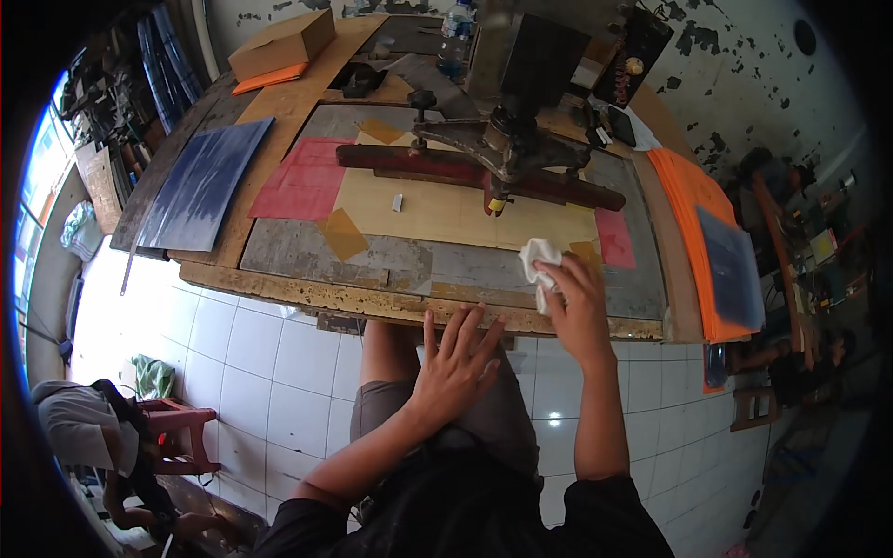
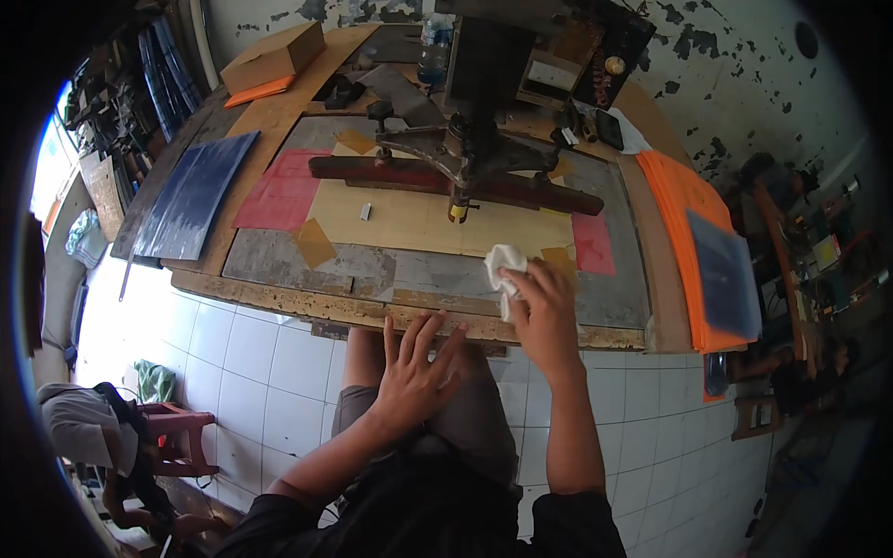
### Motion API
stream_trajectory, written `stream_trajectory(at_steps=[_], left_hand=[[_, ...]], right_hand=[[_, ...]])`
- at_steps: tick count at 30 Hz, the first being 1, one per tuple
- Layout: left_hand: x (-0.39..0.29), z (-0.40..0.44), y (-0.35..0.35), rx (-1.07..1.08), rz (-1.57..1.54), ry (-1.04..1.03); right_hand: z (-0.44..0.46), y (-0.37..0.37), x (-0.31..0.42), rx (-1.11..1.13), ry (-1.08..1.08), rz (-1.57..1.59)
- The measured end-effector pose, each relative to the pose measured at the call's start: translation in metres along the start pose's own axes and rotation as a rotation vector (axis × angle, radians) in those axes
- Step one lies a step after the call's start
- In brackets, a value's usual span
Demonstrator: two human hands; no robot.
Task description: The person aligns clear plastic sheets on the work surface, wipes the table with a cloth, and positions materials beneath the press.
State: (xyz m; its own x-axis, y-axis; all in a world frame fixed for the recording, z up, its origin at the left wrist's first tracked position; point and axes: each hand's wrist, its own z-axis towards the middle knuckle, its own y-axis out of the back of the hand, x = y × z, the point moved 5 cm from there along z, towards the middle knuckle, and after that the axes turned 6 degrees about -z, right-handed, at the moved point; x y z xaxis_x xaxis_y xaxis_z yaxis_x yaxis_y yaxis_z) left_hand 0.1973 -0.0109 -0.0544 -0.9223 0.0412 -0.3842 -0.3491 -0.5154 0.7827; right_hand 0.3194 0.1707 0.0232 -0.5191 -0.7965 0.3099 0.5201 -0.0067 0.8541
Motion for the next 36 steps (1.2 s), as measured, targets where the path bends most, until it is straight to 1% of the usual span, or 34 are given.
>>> stream_trajectory(at_steps=[3, 4, 5, 7, 10, 13, 14, 18, 21, 23, 25, 27, 28, 29, 30, 31, 32, 35, 36], left_hand=[[0.001, 0.0, -0.006, 0.001, 0.006, 0.006], [0.002, -0.004, -0.011, -0.001, 0.007, 0.012], [0.002, -0.005, -0.011, -0.001, 0.01, 0.016], [0.001, -0.005, -0.008, 0.002, 0.06, 0.006], [0.001, -0.004, -0.006, 0.004, 0.071, 0.01], [0.004, -0.014, -0.017, 0.003, 0.054, 0.035], [0.004, -0.014, -0.017, 0.004, 0.047, 0.043], [0.0, -0.012, -0.008, 0.01, 0.109, 0.04], [0.001, -0.01, -0.009, 0.028, 0.079, 0.061], [0.001, -0.01, -0.009, 0.014, 0.05, 0.051], [-0.001, -0.011, -0.011, 0.006, 0.04, 0.05], [-0.001, -0.008, -0.011, 0.0, 0.023, 0.046], [-0.002, -0.007, -0.01, 0.001, 0.01, 0.048], [-0.002, -0.007, -0.009, 0.004, -0.003, 0.053], [-0.001, -0.007, -0.009, 0.011, 0.002, 0.06], [0.0, -0.009, -0.009, 0.021, 0.006, 0.066], [0.001, -0.009, -0.009, 0.032, 0.009, 0.068], [0.004, -0.012, -0.002, 0.079, 0.017, 0.104], [0.004, -0.012, 0.0, 0.081, 0.039, 0.088]], right_hand=[[-0.004, -0.009, 0.029, 0.022, 0.105, 0.018], [-0.004, -0.011, 0.051, 0.087, 0.273, 0.148], [-0.005, -0.016, 0.065, 0.129, 0.329, 0.172], [0.005, -0.019, 0.051, 0.122, 0.275, 0.089], [0.015, -0.021, 0.04, 0.006, 0.17, -0.034], [0.005, -0.029, 0.077, 0.052, 0.39, 0.117], [0.005, -0.029, 0.075, 0.047, 0.379, 0.121], [0.003, -0.009, 0.021, -0.017, 0.186, 0.053], [-0.02, 0.019, -0.046, -0.091, 0.002, -0.133], [-0.037, 0.037, -0.09, -0.164, -0.169, -0.213], [-0.049, 0.046, -0.114, -0.198, -0.332, -0.329], [-0.053, 0.041, -0.091, -0.215, -0.282, -0.37], [-0.054, 0.03, -0.067, -0.185, -0.206, -0.338], [-0.053, 0.017, -0.032, -0.162, -0.099, -0.216], [-0.057, 0.004, 0.004, -0.122, 0.003, -0.183], [-0.062, -0.008, 0.029, -0.051, 0.098, -0.08], [-0.062, -0.009, 0.057, -0.022, 0.187, -0.048], [-0.06, -0.001, 0.026, -0.065, 0.153, 0.019], [-0.059, 0.006, 0.001, -0.16, 0.067, -0.016]])
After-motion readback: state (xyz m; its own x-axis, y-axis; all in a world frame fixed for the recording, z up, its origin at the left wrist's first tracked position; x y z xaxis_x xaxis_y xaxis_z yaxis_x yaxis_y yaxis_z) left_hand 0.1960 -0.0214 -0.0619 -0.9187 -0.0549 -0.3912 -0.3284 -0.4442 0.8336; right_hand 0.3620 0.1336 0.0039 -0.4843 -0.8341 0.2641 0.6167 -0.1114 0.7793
